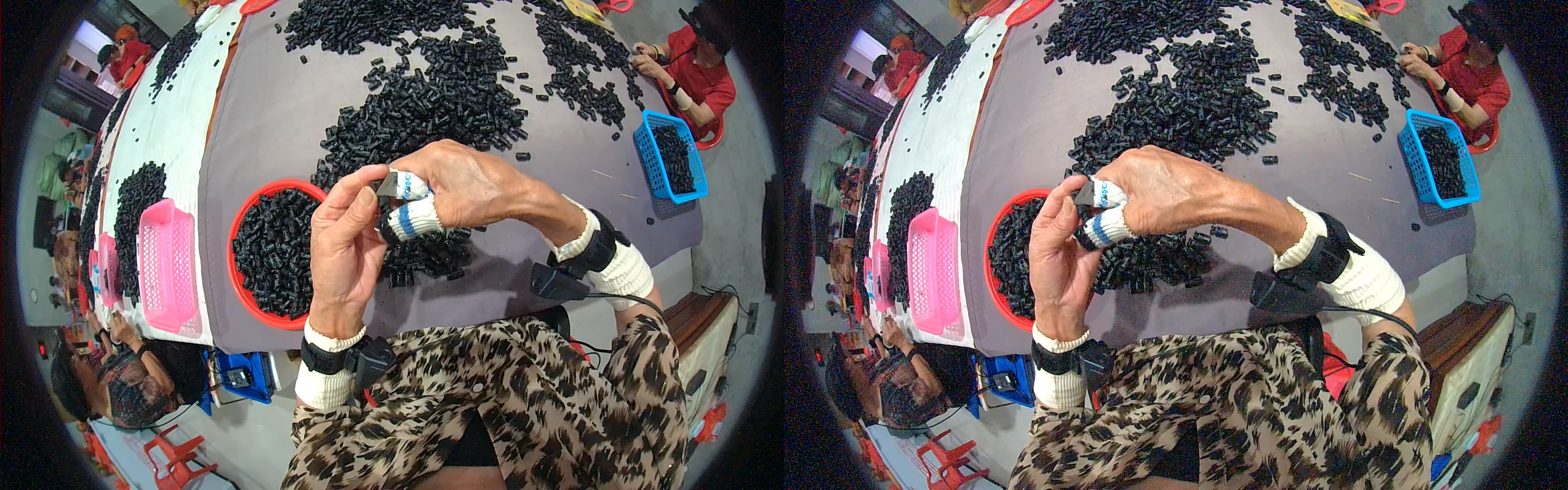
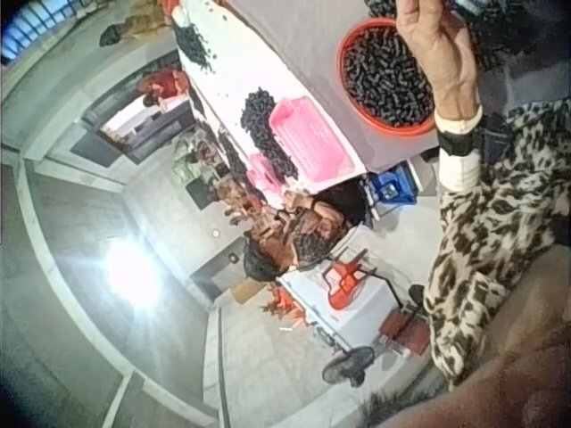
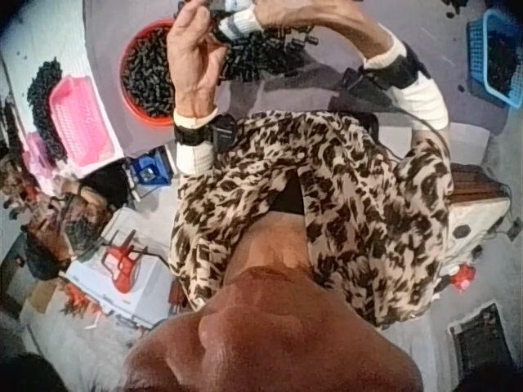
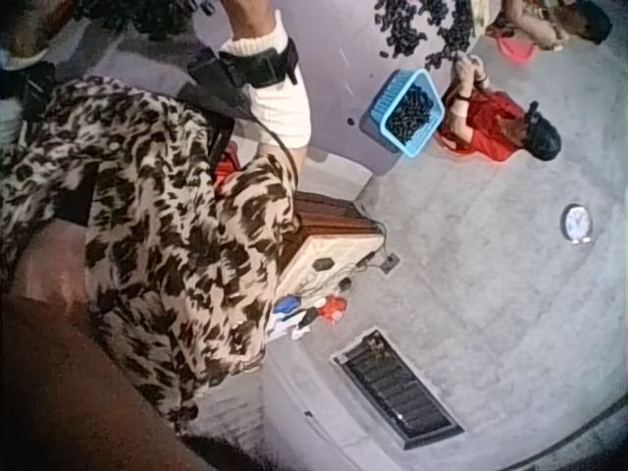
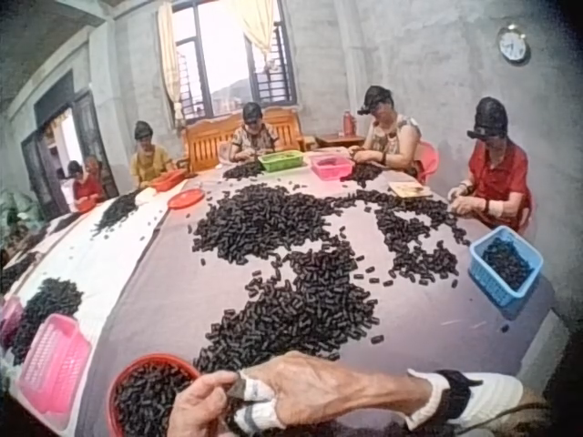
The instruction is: The recorder is seen sorting through a large pile of small black plastic shoe components at a table, inspecting them and placing specific ones into containers.
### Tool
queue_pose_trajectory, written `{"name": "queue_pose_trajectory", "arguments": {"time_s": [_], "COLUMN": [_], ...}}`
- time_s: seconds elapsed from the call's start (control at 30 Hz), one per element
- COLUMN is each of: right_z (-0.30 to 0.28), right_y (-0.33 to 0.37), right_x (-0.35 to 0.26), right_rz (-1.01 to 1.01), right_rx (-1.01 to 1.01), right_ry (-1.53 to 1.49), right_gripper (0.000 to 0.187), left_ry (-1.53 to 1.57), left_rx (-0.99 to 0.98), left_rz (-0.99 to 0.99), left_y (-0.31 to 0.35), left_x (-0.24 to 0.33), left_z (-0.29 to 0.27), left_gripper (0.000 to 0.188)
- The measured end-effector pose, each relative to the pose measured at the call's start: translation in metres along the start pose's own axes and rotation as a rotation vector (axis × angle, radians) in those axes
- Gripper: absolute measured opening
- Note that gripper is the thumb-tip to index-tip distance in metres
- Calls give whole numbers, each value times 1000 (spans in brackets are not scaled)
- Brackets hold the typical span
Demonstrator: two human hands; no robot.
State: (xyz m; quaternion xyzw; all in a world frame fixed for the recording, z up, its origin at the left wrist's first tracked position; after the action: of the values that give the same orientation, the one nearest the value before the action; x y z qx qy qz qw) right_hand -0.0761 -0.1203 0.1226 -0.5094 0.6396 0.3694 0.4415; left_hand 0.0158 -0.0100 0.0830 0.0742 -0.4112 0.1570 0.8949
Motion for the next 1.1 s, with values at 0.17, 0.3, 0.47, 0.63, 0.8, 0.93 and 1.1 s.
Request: {"name": "queue_pose_trajectory", "arguments": {"time_s": [0.17,0.3,0.47,0.63,0.8,0.93,1.1], "right_z": [1,1,0,1,2,2,5], "right_y": [0,2,5,3,2,2,1], "right_x": [2,2,1,-6,-5,-8,-5], "right_rz": [-77,-27,-152,-81,-110,-137,-142], "right_rx": [-17,-76,100,157,191,197,224], "right_ry": [-42,-46,-94,-83,-71,-28,14], "right_gripper": [34,32,20,22,23,23,24], "left_ry": [-76,-101,77,149,186,15,4], "left_rx": [1,46,-2,7,-33,40,121], "left_rz": [9,4,25,24,-8,-18,-33], "left_y": [1,1,-2,-1,-2,-1,-3], "left_x": [-1,1,-1,-2,-2,2,2], "left_z": [-5,2,6,1,-1,2,3], "left_gripper": [26,24,24,26,30,30,22]}}
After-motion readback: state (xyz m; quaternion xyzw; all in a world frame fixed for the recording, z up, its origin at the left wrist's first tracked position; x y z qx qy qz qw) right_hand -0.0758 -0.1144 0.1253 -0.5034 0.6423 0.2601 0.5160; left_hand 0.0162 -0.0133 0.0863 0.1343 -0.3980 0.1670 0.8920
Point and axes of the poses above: each hand's wrist, its own y-axis away from the middle knuckle, its own z-axis out of the palm, x = y × z, the point moved 3 cm from there along -y, towards the middle knuckle, and after that the axes turned 10 degrees about -y, right-handed, at the moved point
